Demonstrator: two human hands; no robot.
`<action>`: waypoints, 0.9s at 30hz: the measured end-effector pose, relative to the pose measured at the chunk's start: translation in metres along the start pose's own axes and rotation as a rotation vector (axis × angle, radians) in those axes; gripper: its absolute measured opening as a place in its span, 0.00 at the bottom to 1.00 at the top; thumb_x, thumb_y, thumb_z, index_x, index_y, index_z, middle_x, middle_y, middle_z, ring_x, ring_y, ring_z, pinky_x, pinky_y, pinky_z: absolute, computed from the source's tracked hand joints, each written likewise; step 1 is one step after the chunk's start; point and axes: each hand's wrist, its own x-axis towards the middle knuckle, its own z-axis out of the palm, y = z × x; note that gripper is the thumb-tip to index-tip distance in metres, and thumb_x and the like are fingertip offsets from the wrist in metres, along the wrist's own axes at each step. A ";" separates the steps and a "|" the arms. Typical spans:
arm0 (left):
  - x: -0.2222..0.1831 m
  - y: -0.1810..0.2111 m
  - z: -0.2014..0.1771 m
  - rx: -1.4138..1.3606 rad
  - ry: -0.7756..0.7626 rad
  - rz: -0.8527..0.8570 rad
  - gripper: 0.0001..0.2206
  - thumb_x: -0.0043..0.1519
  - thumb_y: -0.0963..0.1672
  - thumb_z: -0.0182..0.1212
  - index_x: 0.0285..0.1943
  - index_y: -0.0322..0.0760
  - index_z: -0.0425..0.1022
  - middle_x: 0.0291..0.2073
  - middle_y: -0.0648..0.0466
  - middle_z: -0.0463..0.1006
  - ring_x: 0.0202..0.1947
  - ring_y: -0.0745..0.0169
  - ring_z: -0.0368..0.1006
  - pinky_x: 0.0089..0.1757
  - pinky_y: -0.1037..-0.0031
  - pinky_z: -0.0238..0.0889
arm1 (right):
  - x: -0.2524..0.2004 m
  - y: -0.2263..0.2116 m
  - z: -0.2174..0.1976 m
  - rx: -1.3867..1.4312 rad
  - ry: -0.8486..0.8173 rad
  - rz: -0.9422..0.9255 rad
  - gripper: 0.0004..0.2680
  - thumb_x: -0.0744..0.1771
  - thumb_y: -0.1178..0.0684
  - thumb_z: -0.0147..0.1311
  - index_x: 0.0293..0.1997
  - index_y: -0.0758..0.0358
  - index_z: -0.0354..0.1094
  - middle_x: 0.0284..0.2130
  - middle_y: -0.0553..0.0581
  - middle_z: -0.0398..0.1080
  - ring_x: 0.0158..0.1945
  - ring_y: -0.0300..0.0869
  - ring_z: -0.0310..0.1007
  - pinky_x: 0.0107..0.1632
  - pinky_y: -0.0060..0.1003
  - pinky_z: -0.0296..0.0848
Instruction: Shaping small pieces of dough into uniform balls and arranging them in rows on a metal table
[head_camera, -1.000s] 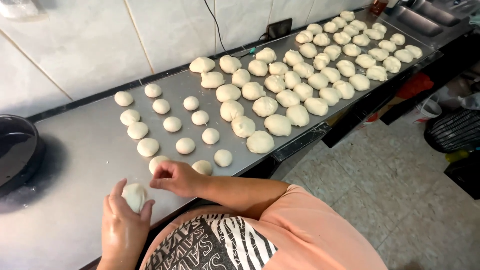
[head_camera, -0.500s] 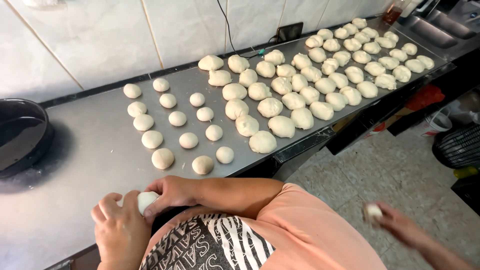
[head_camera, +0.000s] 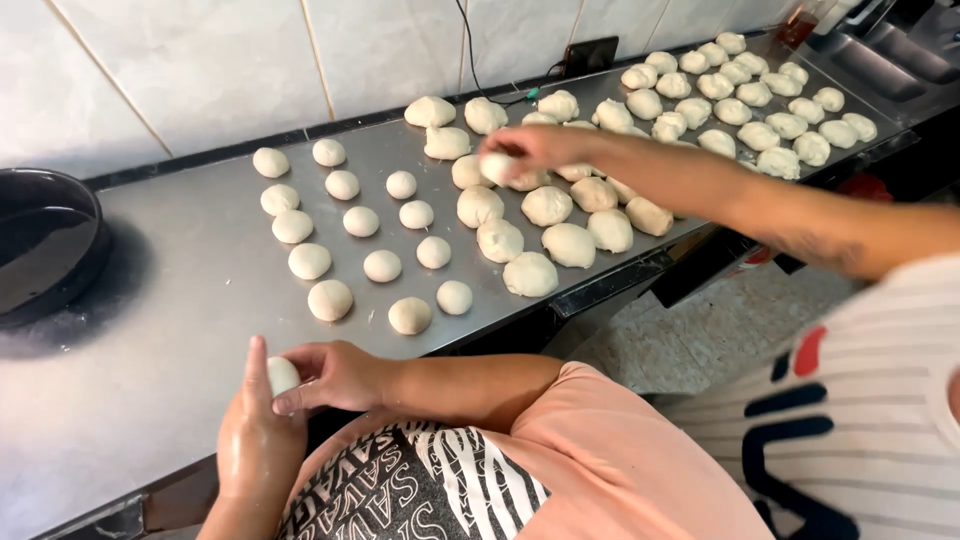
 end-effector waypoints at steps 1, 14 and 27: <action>-0.001 0.005 -0.004 -0.001 -0.002 -0.003 0.41 0.58 0.40 0.56 0.84 0.41 0.43 0.46 0.28 0.76 0.42 0.21 0.73 0.38 0.42 0.66 | 0.003 0.004 -0.001 0.001 -0.001 0.003 0.20 0.61 0.52 0.67 0.59 0.61 0.71 0.46 0.48 0.76 0.51 0.33 0.71 0.56 0.30 0.72; -0.013 -0.005 -0.026 0.710 0.343 0.530 0.24 0.56 0.51 0.59 0.64 0.55 0.72 0.40 0.61 0.72 0.33 0.61 0.71 0.33 0.72 0.69 | 0.002 -0.005 0.007 -0.536 -0.015 0.021 0.43 0.53 0.45 0.68 0.76 0.59 0.46 0.57 0.55 0.65 0.60 0.42 0.67 0.63 0.35 0.65; -0.006 -0.051 -0.016 0.127 0.108 -0.106 0.30 0.57 0.43 0.65 0.71 0.40 0.63 0.39 0.38 0.81 0.43 0.30 0.77 0.39 0.49 0.69 | 0.022 0.015 0.005 -0.356 0.080 0.020 0.23 0.62 0.40 0.60 0.60 0.60 0.66 0.51 0.55 0.70 0.51 0.40 0.73 0.55 0.35 0.73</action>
